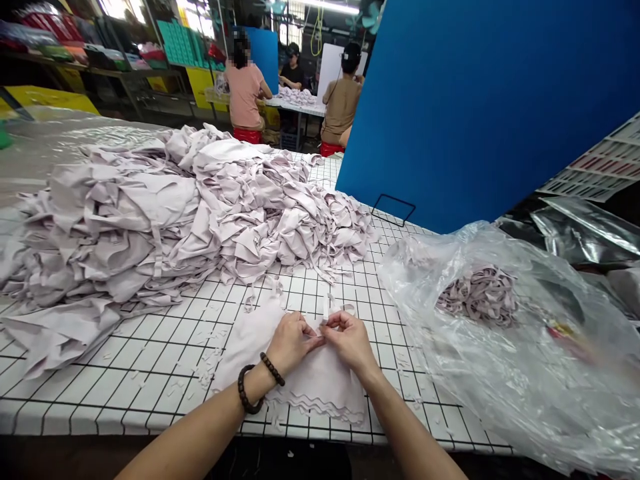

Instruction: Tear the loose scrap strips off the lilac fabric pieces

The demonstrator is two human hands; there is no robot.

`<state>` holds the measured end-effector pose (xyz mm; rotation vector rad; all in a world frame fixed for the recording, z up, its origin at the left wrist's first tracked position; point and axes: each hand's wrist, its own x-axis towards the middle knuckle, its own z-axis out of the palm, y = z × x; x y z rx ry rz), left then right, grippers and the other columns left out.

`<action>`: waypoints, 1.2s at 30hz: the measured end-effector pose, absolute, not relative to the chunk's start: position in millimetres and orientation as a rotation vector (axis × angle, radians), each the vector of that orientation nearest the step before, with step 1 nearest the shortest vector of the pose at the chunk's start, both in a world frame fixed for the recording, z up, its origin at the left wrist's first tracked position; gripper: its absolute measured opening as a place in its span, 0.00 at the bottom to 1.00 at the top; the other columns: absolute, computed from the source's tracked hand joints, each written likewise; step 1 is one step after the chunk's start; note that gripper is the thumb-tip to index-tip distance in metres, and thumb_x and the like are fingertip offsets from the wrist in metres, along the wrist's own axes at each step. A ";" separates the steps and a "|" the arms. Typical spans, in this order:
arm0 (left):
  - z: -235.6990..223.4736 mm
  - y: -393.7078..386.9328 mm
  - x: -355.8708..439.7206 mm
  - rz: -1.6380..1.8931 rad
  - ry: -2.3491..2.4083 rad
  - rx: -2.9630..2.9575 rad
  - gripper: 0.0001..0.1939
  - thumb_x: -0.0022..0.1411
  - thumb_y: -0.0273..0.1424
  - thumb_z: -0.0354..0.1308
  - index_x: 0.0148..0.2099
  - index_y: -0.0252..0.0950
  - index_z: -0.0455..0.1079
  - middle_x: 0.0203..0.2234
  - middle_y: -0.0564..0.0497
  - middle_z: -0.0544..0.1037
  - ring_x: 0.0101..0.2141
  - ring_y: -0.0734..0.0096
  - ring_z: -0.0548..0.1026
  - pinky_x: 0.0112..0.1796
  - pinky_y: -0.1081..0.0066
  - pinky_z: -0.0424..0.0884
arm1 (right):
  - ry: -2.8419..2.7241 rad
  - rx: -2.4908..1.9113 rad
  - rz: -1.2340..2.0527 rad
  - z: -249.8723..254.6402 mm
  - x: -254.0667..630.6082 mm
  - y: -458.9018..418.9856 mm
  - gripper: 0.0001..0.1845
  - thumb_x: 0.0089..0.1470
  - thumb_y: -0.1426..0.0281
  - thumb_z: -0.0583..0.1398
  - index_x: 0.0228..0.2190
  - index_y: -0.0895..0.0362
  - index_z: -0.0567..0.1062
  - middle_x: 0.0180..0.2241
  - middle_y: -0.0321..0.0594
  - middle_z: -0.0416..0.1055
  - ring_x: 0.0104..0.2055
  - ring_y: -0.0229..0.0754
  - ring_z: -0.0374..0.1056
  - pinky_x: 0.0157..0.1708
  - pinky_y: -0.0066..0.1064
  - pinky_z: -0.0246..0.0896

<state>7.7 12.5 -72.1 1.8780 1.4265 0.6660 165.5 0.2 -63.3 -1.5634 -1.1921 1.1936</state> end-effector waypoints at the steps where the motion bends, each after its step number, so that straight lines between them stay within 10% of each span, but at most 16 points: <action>1: -71.9 12.5 7.8 0.667 1.428 1.866 0.11 0.49 0.37 0.67 0.27 0.34 0.75 0.29 0.47 0.71 0.37 0.63 0.68 0.38 0.67 0.64 | -1.191 -1.564 1.187 -64.5 166.0 -0.3 0.13 0.40 0.63 0.67 0.26 0.57 0.73 0.27 0.37 0.71 0.29 0.39 0.66 0.30 0.30 0.61; 36: -77.8 12.2 8.7 0.677 1.448 1.875 0.11 0.48 0.38 0.68 0.26 0.34 0.75 0.29 0.47 0.72 0.37 0.62 0.68 0.37 0.67 0.64 | -1.797 -1.617 1.073 -42.5 173.7 5.3 0.02 0.47 0.69 0.60 0.27 0.54 0.72 0.23 0.32 0.66 0.21 0.34 0.53 0.21 0.28 0.48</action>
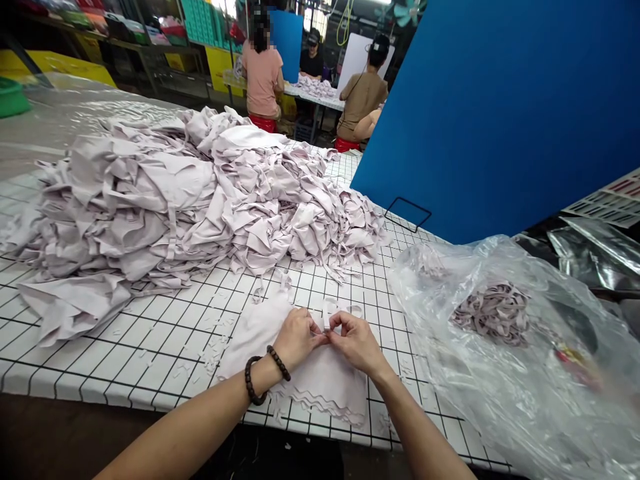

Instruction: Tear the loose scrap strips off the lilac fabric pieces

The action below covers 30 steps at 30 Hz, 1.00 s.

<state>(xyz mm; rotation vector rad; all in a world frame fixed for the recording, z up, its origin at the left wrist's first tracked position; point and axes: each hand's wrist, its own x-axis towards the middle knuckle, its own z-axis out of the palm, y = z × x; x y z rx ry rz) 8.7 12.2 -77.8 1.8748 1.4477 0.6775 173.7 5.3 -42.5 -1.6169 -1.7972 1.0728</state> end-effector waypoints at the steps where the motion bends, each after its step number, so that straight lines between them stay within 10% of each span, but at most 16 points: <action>1: -78.0 12.3 8.7 0.683 1.448 1.877 0.12 0.48 0.38 0.68 0.26 0.34 0.74 0.30 0.47 0.72 0.37 0.62 0.68 0.36 0.67 0.64 | -1.766 -1.606 1.093 -45.1 174.3 5.9 0.03 0.47 0.69 0.60 0.27 0.54 0.72 0.24 0.33 0.67 0.21 0.34 0.54 0.22 0.28 0.48; 13: -75.5 11.0 9.5 0.676 1.457 1.874 0.12 0.47 0.37 0.68 0.26 0.33 0.74 0.29 0.47 0.72 0.37 0.63 0.68 0.37 0.67 0.64 | -1.265 -1.494 1.351 -69.9 180.5 1.3 0.15 0.42 0.63 0.67 0.28 0.57 0.70 0.28 0.36 0.68 0.28 0.37 0.65 0.28 0.28 0.59; 23: -78.7 12.0 8.7 0.673 1.431 1.890 0.13 0.48 0.39 0.67 0.27 0.33 0.74 0.29 0.47 0.72 0.37 0.61 0.68 0.37 0.66 0.63 | -1.932 -1.631 0.860 -42.2 176.4 -3.4 0.03 0.51 0.69 0.58 0.31 0.55 0.69 0.19 0.29 0.57 0.20 0.33 0.51 0.23 0.27 0.49; 30: -78.2 11.4 8.2 0.662 1.413 1.857 0.14 0.50 0.40 0.65 0.27 0.33 0.74 0.30 0.46 0.71 0.38 0.60 0.67 0.38 0.65 0.63 | -2.203 -1.612 0.885 -22.5 178.8 11.0 0.02 0.49 0.72 0.56 0.29 0.55 0.68 0.26 0.33 0.68 0.24 0.34 0.58 0.26 0.27 0.51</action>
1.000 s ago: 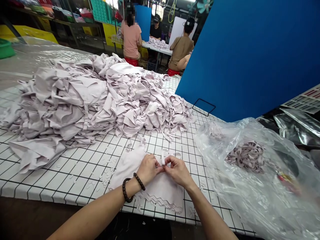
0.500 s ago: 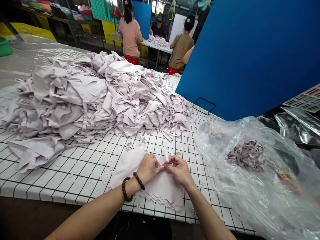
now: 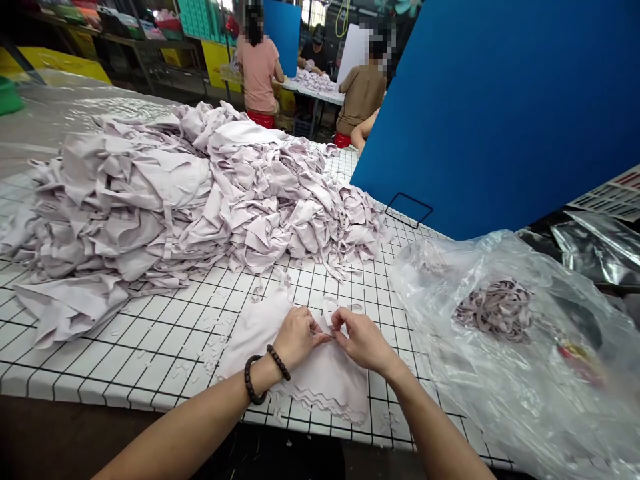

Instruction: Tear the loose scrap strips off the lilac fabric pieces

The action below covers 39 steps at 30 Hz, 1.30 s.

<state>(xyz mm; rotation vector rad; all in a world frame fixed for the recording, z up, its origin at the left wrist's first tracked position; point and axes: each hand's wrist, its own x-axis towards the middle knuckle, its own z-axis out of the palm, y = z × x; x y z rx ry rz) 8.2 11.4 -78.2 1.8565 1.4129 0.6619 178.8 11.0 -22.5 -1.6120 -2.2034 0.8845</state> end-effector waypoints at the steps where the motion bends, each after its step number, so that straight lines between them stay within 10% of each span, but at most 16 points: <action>1: -77.9 11.3 7.7 0.659 1.408 1.858 0.13 0.50 0.40 0.65 0.27 0.33 0.74 0.30 0.46 0.71 0.38 0.60 0.67 0.38 0.65 0.63 | -2.159 -1.633 0.959 -24.7 180.4 15.2 0.03 0.48 0.72 0.57 0.29 0.55 0.68 0.27 0.33 0.68 0.25 0.35 0.59 0.26 0.27 0.52; 9: -62.3 7.8 3.6 0.808 1.359 1.905 0.26 0.42 0.34 0.72 0.42 0.35 0.66 0.39 0.48 0.68 0.41 0.63 0.67 0.42 0.63 0.67 | -1.675 -1.878 0.916 -39.4 181.1 18.9 0.08 0.49 0.66 0.57 0.33 0.55 0.66 0.29 0.35 0.69 0.27 0.37 0.63 0.28 0.29 0.58; 14: -43.5 -20.2 -10.9 0.702 1.311 2.177 0.17 0.55 0.34 0.63 0.46 0.38 0.66 0.51 0.46 0.66 0.51 0.57 0.64 0.50 0.56 0.63 | -1.956 -1.840 0.846 -40.0 181.8 -14.0 0.06 0.52 0.64 0.55 0.31 0.54 0.67 0.29 0.36 0.68 0.29 0.39 0.64 0.30 0.31 0.58; 22: -67.7 -50.2 -44.2 0.497 1.181 2.316 0.30 0.62 0.42 0.53 0.63 0.40 0.53 0.64 0.43 0.50 0.63 0.49 0.46 0.59 0.43 0.47 | -2.010 -1.672 0.800 -17.0 145.8 22.4 0.09 0.55 0.64 0.53 0.30 0.54 0.70 0.31 0.37 0.71 0.28 0.37 0.63 0.30 0.30 0.58; 27: -53.7 -38.6 -50.4 0.845 1.166 1.840 0.19 0.65 0.36 0.49 0.57 0.40 0.62 0.59 0.44 0.61 0.59 0.59 0.58 0.58 0.53 0.57 | -1.918 -1.615 0.893 -33.0 73.0 102.2 0.12 0.51 0.61 0.57 0.31 0.56 0.73 0.27 0.36 0.70 0.27 0.36 0.62 0.29 0.29 0.56; 33: -65.7 -2.8 -58.3 0.981 0.998 0.849 0.29 0.63 0.37 0.54 0.62 0.32 0.53 0.56 0.35 0.64 0.48 0.63 0.71 0.52 0.60 0.66 | -1.844 -1.724 1.398 -46.5 41.6 156.7 0.22 0.40 0.53 0.65 0.15 0.56 0.65 0.11 0.28 0.51 0.15 0.31 0.44 0.16 0.26 0.38; 39: -67.6 9.5 -70.1 0.946 0.854 0.396 0.32 0.61 0.33 0.57 0.63 0.33 0.49 0.53 0.36 0.68 0.42 0.68 0.75 0.50 0.63 0.67 | -1.394 -1.419 1.988 -27.9 49.4 158.7 0.21 0.37 0.57 0.68 0.23 0.57 0.67 0.13 0.22 0.44 0.15 0.27 0.35 0.13 0.23 0.27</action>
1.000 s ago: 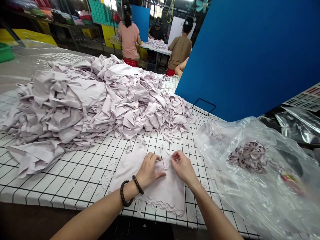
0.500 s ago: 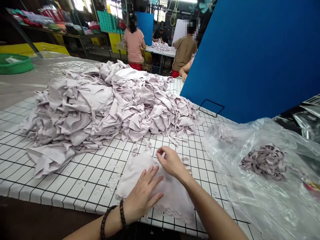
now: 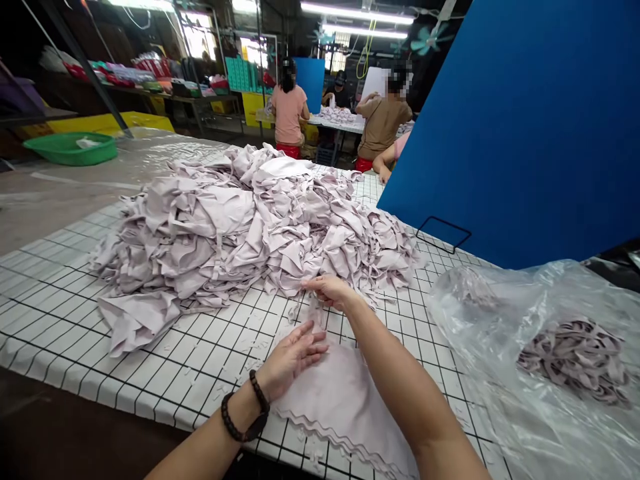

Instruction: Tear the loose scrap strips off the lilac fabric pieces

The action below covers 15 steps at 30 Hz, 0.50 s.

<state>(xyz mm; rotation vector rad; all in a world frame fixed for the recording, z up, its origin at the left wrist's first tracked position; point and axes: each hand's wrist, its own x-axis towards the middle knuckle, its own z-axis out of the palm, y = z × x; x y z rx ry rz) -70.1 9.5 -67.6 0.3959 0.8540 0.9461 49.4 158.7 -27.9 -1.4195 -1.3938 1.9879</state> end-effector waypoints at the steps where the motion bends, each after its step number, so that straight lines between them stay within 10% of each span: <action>1: -66.5 9.7 -72.1 0.938 0.826 0.367 0.32 0.61 0.32 0.57 0.63 0.34 0.50 0.53 0.37 0.68 0.42 0.69 0.75 0.50 0.63 0.67 | -1.328 -1.358 2.016 -23.9 52.7 158.3 0.20 0.38 0.58 0.68 0.24 0.57 0.66 0.14 0.21 0.44 0.15 0.27 0.35 0.13 0.23 0.27; 8: -61.5 10.9 -78.1 0.901 0.789 0.322 0.26 0.61 0.32 0.57 0.59 0.35 0.55 0.53 0.39 0.68 0.43 0.69 0.75 0.49 0.65 0.68 | -1.214 -1.190 1.804 9.2 79.4 160.5 0.18 0.41 0.59 0.68 0.28 0.59 0.71 0.14 0.23 0.48 0.15 0.26 0.37 0.13 0.23 0.28; 15: -58.7 11.8 -80.4 0.889 0.763 0.280 0.26 0.62 0.46 0.52 0.54 0.32 0.64 0.53 0.38 0.69 0.45 0.65 0.74 0.48 0.66 0.68 | -1.586 -1.272 1.237 16.6 77.0 117.7 0.18 0.47 0.56 0.63 0.33 0.58 0.79 0.27 0.41 0.74 0.17 0.32 0.56 0.15 0.26 0.50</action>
